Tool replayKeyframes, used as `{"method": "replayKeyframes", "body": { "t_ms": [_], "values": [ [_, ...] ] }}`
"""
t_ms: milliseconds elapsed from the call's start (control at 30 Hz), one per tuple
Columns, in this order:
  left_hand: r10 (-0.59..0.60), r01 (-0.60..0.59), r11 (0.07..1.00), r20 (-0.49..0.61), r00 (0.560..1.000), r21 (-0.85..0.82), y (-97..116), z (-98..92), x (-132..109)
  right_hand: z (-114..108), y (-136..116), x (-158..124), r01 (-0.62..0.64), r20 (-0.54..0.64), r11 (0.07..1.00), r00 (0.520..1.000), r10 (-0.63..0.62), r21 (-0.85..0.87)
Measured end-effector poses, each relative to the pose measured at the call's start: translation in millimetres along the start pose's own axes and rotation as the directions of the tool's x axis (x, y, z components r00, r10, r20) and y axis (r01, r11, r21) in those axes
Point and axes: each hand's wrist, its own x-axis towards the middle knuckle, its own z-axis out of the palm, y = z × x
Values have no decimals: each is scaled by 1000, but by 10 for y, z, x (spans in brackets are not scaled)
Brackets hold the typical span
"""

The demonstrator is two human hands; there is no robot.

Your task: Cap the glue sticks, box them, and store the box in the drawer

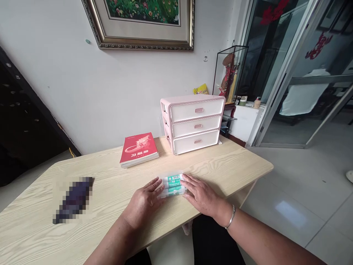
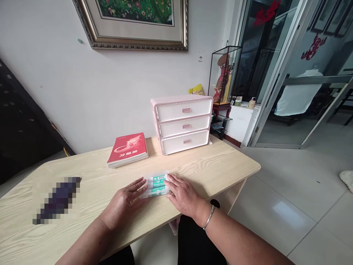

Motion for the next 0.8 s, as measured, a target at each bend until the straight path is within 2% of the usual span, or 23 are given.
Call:
{"method": "replayKeyframes", "body": {
  "t_ms": [100,333,567,800],
  "values": [
    [-9,9,1000,1,1000,-19,28,-43,22,-25,-35,2,-63,15,996,998,62,60],
    [14,-30,995,-159,987,-97,-62,64,20,124,-11,57,-215,-104,960,966,236,180],
    [8,-13,999,-112,994,-39,-40,111,-4,206,10,17,-127,-130,988,982,138,89],
    [-13,13,1000,-97,995,-1,-39,114,5,250,-2,61,-119,-112,991,986,124,54]
  ]
}}
